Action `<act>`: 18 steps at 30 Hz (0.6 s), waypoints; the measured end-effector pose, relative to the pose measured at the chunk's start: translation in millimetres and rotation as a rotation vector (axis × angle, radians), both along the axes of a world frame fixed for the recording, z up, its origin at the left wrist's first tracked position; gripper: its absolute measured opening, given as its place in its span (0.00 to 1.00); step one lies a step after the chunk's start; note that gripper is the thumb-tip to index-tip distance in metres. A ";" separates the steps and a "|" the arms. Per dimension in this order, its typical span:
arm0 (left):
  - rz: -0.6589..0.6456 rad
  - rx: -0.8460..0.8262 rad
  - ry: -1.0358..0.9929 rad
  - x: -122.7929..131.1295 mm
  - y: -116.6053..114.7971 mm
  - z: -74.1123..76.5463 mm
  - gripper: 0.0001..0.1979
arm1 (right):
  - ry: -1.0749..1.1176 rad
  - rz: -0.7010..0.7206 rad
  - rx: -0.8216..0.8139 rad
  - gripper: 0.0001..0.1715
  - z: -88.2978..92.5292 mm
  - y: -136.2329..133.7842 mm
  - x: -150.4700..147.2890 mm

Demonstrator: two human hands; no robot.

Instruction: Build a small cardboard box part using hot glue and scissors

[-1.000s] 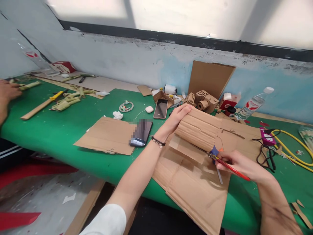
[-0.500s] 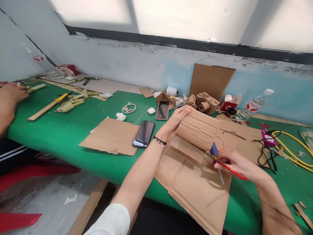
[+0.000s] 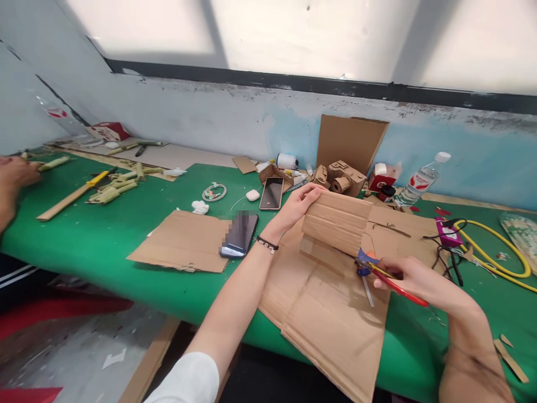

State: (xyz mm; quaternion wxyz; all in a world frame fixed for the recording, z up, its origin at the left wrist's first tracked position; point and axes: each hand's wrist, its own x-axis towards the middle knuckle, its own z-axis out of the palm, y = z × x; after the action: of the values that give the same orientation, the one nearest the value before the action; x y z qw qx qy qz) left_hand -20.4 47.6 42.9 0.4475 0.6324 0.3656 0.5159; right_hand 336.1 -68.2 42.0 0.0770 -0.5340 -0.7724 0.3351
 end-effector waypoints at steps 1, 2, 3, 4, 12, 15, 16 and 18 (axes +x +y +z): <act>0.002 0.010 0.009 1.2 -0.4 -0.9 0.28 | 0.003 0.006 -0.022 0.36 2.0 -0.6 1.9; 0.004 0.019 0.020 2.4 -1.0 -1.8 0.28 | 0.008 0.010 -0.043 0.36 3.6 -1.1 3.7; 0.004 0.026 0.032 3.6 -1.5 -2.7 0.28 | 0.014 0.010 -0.060 0.36 4.8 -1.5 5.4; 0.003 0.030 0.042 4.8 -1.9 -3.6 0.28 | 0.023 0.007 -0.071 0.36 5.5 -1.9 7.0; 0.004 0.043 0.068 14.8 0.4 -7.2 0.30 | 0.028 0.013 -0.110 0.36 6.2 -2.6 20.2; 0.012 0.038 0.079 18.3 1.2 -8.3 0.31 | 0.028 -0.001 -0.099 0.35 9.7 -4.7 21.9; 0.014 0.029 0.070 19.3 0.3 -8.8 0.31 | 0.017 0.000 -0.096 0.35 11.2 -5.2 21.2; 0.014 -0.010 0.027 20.9 -4.1 -9.7 0.32 | -0.004 0.004 -0.089 0.35 14.0 -5.5 17.1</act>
State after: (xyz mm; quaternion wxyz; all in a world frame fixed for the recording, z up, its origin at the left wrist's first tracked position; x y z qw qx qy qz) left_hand 0.5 43.5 33.2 0.4421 0.6344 0.3788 0.5085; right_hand 353.2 -73.7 56.0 0.0510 -0.5359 -0.7579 0.3684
